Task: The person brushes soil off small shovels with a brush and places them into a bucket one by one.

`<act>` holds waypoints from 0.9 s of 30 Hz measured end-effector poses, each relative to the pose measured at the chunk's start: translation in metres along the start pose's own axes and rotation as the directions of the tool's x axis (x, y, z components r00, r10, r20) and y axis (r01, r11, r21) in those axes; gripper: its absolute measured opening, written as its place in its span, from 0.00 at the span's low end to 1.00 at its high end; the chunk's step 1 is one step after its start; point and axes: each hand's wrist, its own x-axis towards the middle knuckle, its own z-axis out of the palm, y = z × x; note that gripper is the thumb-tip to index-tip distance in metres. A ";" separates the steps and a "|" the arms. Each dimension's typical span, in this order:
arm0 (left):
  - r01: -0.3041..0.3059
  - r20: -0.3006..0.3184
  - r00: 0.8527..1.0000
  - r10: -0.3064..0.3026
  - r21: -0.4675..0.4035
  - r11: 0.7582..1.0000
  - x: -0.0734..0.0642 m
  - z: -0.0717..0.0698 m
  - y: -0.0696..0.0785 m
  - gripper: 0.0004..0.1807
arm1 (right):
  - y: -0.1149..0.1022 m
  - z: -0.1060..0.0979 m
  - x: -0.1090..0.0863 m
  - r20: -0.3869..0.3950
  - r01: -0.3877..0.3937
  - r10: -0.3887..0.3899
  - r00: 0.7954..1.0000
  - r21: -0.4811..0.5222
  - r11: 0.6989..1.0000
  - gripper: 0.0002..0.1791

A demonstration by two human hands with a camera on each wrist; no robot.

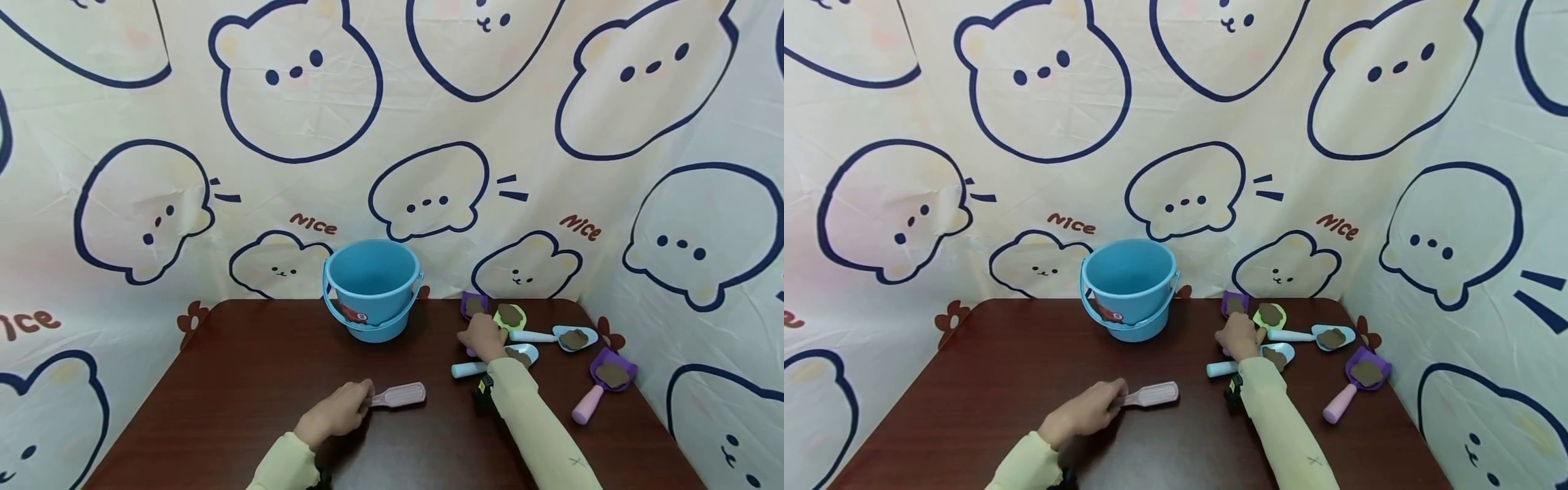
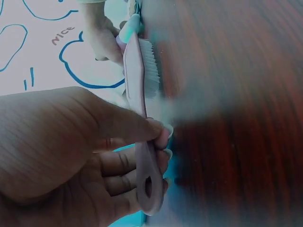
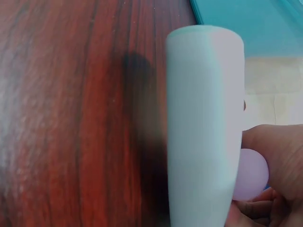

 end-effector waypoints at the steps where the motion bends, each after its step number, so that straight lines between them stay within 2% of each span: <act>1: -0.001 0.009 1.000 0.002 -0.007 1.000 0.000 0.000 0.000 0.10 | 0.000 0.000 0.000 -0.002 0.005 -0.005 1.000 -0.003 1.000 0.18; 6: 0.022 0.043 0.999 -0.021 -0.022 1.000 0.000 -0.002 0.001 0.08 | 0.002 -0.002 0.000 -0.016 0.026 -0.026 1.000 0.002 1.000 0.20; 12: 0.025 0.055 0.998 -0.023 -0.045 0.999 0.000 -0.004 0.002 0.08 | 0.004 -0.004 -0.002 -0.040 0.064 -0.064 0.997 0.011 0.998 0.17; 20: 0.006 0.019 1.000 -0.005 -0.089 0.996 0.002 -0.009 0.003 0.06 | 0.001 -0.011 -0.010 -0.113 0.143 -0.132 0.985 0.096 0.985 0.16; 27: 0.024 0.008 1.000 -0.023 -0.102 0.994 0.005 -0.009 0.005 0.06 | 0.000 -0.010 -0.016 -0.112 0.157 -0.144 0.983 0.122 0.980 0.19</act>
